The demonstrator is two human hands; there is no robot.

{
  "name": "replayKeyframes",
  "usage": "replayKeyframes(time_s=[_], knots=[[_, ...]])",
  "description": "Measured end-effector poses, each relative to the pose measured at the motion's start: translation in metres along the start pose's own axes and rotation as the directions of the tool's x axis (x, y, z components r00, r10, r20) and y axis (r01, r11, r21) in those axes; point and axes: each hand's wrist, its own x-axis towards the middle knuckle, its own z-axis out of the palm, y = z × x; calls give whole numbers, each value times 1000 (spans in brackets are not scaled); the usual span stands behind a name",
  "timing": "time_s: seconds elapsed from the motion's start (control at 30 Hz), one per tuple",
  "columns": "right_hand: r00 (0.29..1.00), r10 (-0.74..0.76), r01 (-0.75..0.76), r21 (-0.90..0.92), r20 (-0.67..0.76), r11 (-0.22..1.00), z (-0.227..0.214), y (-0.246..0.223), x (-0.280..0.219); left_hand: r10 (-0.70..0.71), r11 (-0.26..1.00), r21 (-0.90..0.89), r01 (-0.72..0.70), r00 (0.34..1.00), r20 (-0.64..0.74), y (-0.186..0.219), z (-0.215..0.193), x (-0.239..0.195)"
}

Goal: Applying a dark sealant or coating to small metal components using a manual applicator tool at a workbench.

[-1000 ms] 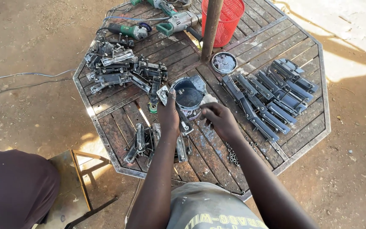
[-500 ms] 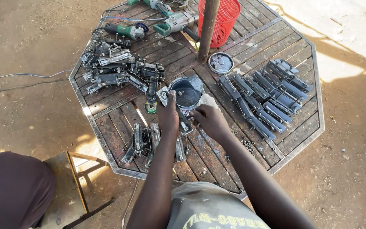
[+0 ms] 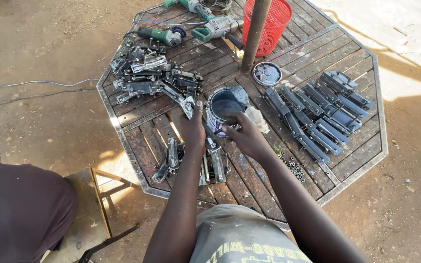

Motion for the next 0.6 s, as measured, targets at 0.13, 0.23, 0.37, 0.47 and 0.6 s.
replayKeyframes(time_s=[0.13, 0.23, 0.37, 0.47, 0.6], knots=[[997, 29, -39, -134, -75, 990, 8, -8, -5, 36, 999, 12, -37, 999, 22, -5, -5, 6], [978, -209, 210, -69, 26, 975, 14, -14, -9, 84, 996, -30, -84, 996, -13, -13, -10, 22], [992, -74, 68, -58, -98, 996, 20, 8, 6, 112, 993, -41, -111, 994, 13, -1, -8, 15], [990, -83, 79, -40, -113, 996, 23, 14, 5, 128, 991, -44, -127, 991, 39, 0, -9, 20], [992, -117, 119, 56, -36, 991, 27, -6, -11, 142, 990, -22, -141, 987, 75, 7, -15, 11]])
